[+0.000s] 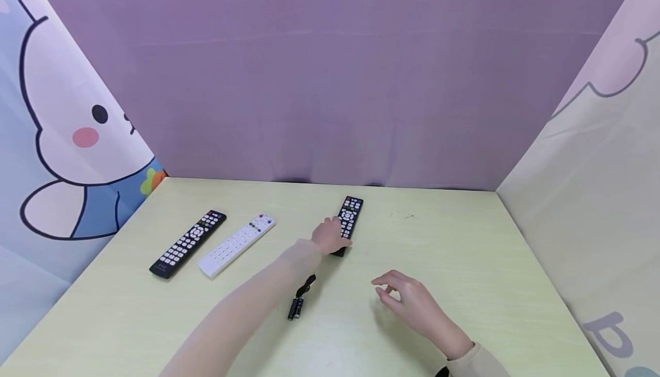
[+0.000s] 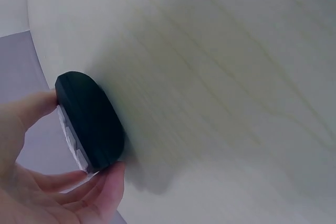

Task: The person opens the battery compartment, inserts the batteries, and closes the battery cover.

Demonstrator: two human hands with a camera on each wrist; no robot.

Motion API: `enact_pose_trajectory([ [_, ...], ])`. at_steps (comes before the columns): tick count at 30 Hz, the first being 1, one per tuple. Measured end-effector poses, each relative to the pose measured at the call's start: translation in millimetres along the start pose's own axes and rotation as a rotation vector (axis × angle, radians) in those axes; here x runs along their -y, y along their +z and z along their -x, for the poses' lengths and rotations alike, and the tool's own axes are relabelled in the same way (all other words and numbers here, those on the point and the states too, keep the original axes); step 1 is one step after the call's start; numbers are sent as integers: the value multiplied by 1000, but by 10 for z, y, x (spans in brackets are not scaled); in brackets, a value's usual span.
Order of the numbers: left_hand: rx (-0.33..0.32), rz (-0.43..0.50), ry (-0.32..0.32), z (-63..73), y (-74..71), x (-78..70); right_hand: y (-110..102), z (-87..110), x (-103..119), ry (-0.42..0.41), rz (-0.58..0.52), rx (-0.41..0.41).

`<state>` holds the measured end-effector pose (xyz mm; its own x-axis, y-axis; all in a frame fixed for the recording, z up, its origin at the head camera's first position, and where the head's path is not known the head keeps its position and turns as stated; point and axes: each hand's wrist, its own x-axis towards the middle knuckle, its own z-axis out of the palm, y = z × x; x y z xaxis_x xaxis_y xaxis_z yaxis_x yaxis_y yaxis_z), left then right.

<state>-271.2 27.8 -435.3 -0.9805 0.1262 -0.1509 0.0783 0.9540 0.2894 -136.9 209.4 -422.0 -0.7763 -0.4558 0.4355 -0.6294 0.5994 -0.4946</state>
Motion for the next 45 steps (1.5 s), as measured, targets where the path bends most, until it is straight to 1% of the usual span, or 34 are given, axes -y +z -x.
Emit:
enact_pose_trajectory([
  [3, 18, 8, 1, -16, -4, 22, 0, 0, 2, -6, 1, 4],
  [8, 48, 50, 4, -50, -33, 78, 3, 2, -2, -16, -2, 0],
  [14, 53, 39, 15, -81, -50, 157, 4, 9, -7, -14, -9, 0],
  [17, 57, 46, 9, -84, -77, 191, 4, 8, -10, -12, -11, -1],
  [20, 66, 94, -11, -89, -99, 234, 4, 2, -13, -12, -18, 3],
  [22, 72, 178, -26, -109, -92, 285, 6, -1, -14, -11, -21, 8],
  [25, 85, 389, -47, -122, -82, 357, 7, 0, -16, -6, -23, 14],
  [27, 105, 553, -49, -111, -83, 392, 6, 4, -17, 2, -22, 21],
  [29, 132, 729, -55, -76, -105, 398, 5, 7, -19, 10, -21, 27],
  [32, 180, 969, -49, -30, -137, 399, 6, 10, -21, 20, -22, 37],
  [34, 204, 1105, -37, -14, -151, 399, 8, 9, -22, 20, -24, 38],
  [37, 231, 1249, -30, -8, -166, 402, 12, 0, -23, 8, -26, 33],
  [39, 241, 1327, -22, 2, -179, 407, 15, -8, -22, 0, -28, 29],
  [41, 250, 1402, -20, 26, -199, 410, 18, -14, -20, -1, -31, 31],
  [45, 255, 1533, 18, 96, -245, 414, 20, -20, -7, 14, -35, 40],
])
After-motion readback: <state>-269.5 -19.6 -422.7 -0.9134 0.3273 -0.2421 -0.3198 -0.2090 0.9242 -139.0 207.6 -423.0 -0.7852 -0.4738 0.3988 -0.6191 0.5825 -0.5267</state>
